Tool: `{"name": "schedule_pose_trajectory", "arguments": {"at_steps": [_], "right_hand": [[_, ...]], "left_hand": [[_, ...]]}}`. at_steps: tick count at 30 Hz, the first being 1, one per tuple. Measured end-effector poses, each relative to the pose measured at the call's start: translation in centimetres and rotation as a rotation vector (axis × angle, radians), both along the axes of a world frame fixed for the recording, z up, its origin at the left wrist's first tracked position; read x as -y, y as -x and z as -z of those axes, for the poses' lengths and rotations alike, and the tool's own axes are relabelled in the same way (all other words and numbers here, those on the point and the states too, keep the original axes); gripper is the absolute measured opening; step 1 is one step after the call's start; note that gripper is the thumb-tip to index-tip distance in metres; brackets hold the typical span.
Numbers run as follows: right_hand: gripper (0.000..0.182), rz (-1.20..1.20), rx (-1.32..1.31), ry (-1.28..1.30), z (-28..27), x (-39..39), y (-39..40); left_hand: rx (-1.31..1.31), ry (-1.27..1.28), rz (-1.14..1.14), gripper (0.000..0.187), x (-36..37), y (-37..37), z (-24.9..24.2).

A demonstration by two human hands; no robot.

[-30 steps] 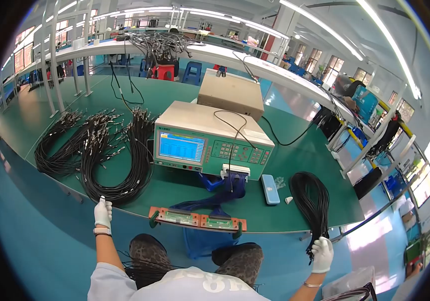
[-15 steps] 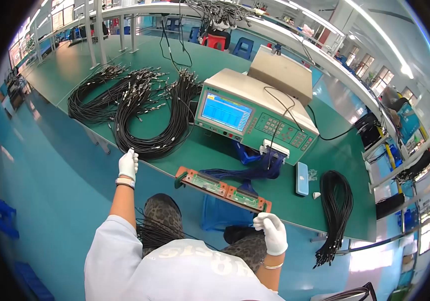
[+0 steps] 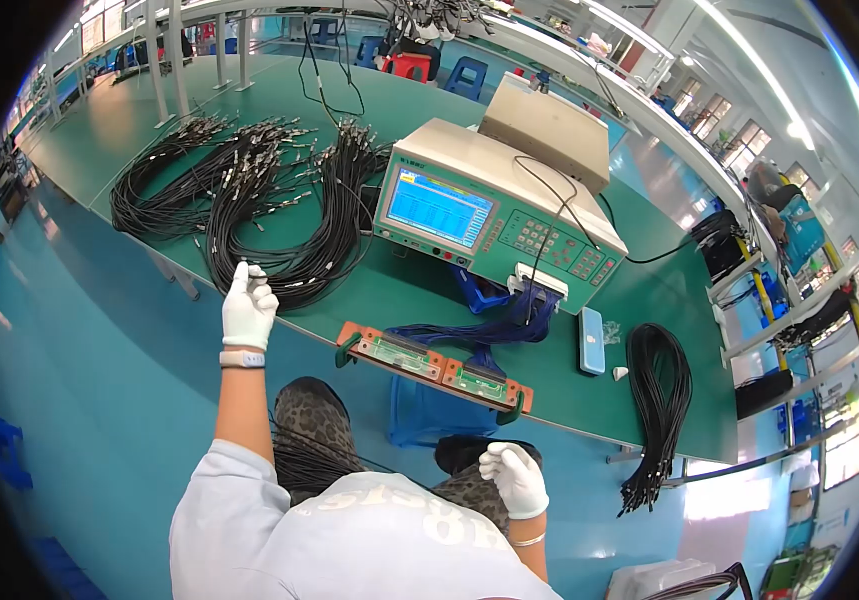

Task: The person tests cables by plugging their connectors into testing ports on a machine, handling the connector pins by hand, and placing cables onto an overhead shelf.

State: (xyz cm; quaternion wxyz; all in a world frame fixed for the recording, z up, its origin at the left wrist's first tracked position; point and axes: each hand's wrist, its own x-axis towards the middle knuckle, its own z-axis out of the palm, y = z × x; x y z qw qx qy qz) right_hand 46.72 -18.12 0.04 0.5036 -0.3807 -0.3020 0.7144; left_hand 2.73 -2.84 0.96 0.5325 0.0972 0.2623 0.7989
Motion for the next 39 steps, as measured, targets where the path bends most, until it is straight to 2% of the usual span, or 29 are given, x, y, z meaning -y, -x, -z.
{"name": "schedule_pose_trajectory", "arguments": {"at_steps": [2,4,5,6,7,9,10,12,14,15,17,18,19,20,22,23,24,25,26,29,30,32,34,35,37,38,39], "right_hand": [[0.024,-0.046,-0.07,0.018,0.1,-0.2,1.0],[0.032,-0.198,-0.081,-0.044,0.4,-1.2,2.2],[0.032,-0.192,-0.084,-0.045,0.8,-1.8,3.2],[0.04,-0.332,-0.189,-0.07,1.3,-2.6,4.6],[0.047,-0.473,-0.296,-0.094,1.6,-3.4,6.1],[0.063,-0.557,-0.419,0.007,0.0,-4.5,10.1],[0.057,-0.577,-0.611,0.169,-1.4,-4.9,11.9],[0.068,-0.787,-0.797,0.101,-0.8,-6.7,14.8],[0.052,-0.601,-0.42,0.409,-8.1,-7.4,17.7],[0.052,-0.602,-0.429,0.406,-8.0,-8.3,18.3],[0.036,-0.734,-0.774,0.152,-7.0,-9.4,19.1],[0.029,-0.688,-0.814,0.051,-9.1,-8.7,18.9],[0.022,-0.545,-0.794,-0.044,-11.7,-7.0,18.1],[0.022,-0.547,-0.799,-0.067,-11.9,-6.4,16.9],[0.011,-0.727,-1.047,-0.717,-12.0,-5.7,14.2],[0.006,-0.912,-0.997,-1.026,-11.9,-6.4,11.9],[0.009,-1.085,-0.924,-1.332,-12.3,-6.7,10.0],[0.013,-0.969,-1.05,-1.36,-12.1,-5.2,8.6],[0.017,-0.848,-1.17,-1.383,-12.5,-3.1,7.4],[0.016,-0.414,-1.124,-1.363,-11.6,1.1,-0.4],[0.016,-0.403,-1.114,-1.37,-11.0,2.9,-3.0],[0.025,0.44,-0.481,-1.026,-9.4,6.3,-7.6],[0.027,0.688,-0.513,-0.688,-9.1,7.3,-9.4],[0.027,0.7,-0.513,-0.682,-7.3,7.8,-11.8],[0.026,0.962,-0.519,-0.522,-1.9,8.8,-17.3],[0.026,0.975,-0.521,-0.52,-0.7,9.2,-18.5],[0.026,1.123,-0.494,-0.447,0.2,9.6,-19.4]], "left_hand": [[-0.009,-0.112,0.058,0.023,0.7,-2.4,-1.7],[-0.289,-0.173,0.093,0.021,3.5,-6.2,-3.9],[-0.442,-0.14,0.091,0.013,5.2,-7.7,-4.7],[-0.53,-0.224,0.17,0.01,7.1,-9.3,-5.7],[-0.618,-0.306,0.25,0.011,9.0,-10.7,-6.7],[-0.982,-0.369,0.406,0.018,12.6,-12.6,-8.2],[-0.721,-0.35,0.457,0.018,13.9,-14.0,-7.3],[-0.538,-0.487,0.719,0.02,15.0,-13.6,-6.1],[-0.997,-0.631,0.921,0.022,16.8,-12.9,-7.7],[-1.005,-0.628,0.926,0.022,17.4,-13.1,-7.9],[-1.127,-0.812,0.986,0.028,18.4,-13.6,-8.3],[-1.142,-0.809,0.972,0.024,18.4,-13.0,-8.7],[-1.16,-0.81,0.956,0.022,18.4,-12.1,-9.0],[-1.177,-0.826,0.957,0.022,18.6,-11.3,-9.3],[-0.971,-0.849,0.612,0.026,19.2,-9.7,-9.1],[-0.922,-0.911,0.467,0.034,18.8,-9.1,-8.6],[-0.869,-0.963,0.33,0.047,18.3,-8.8,-8.4],[-0.692,-1.005,0.311,0.049,18.1,-8.6,-8.5],[-0.688,-1.005,0.331,0.049,18.6,-7.8,-8.5],[0.035,-0.892,0.53,0.043,20.1,-2.7,-7.9],[0.041,-0.892,0.543,0.043,19.8,-1.6,-7.7],[-0.004,-0.705,0.426,0.033,18.7,0.4,-7.4],[0.144,-0.416,0.309,0.033,16.8,2.3,-6.2],[0.141,-0.407,0.319,0.033,15.8,3.9,-5.3],[0.327,-0.22,0.164,0.032,13.8,7.2,-3.0],[0.322,-0.215,0.175,0.032,12.9,8.3,-1.6],[0.278,-0.186,0.105,0.03,12.0,9.4,0.1]]}}
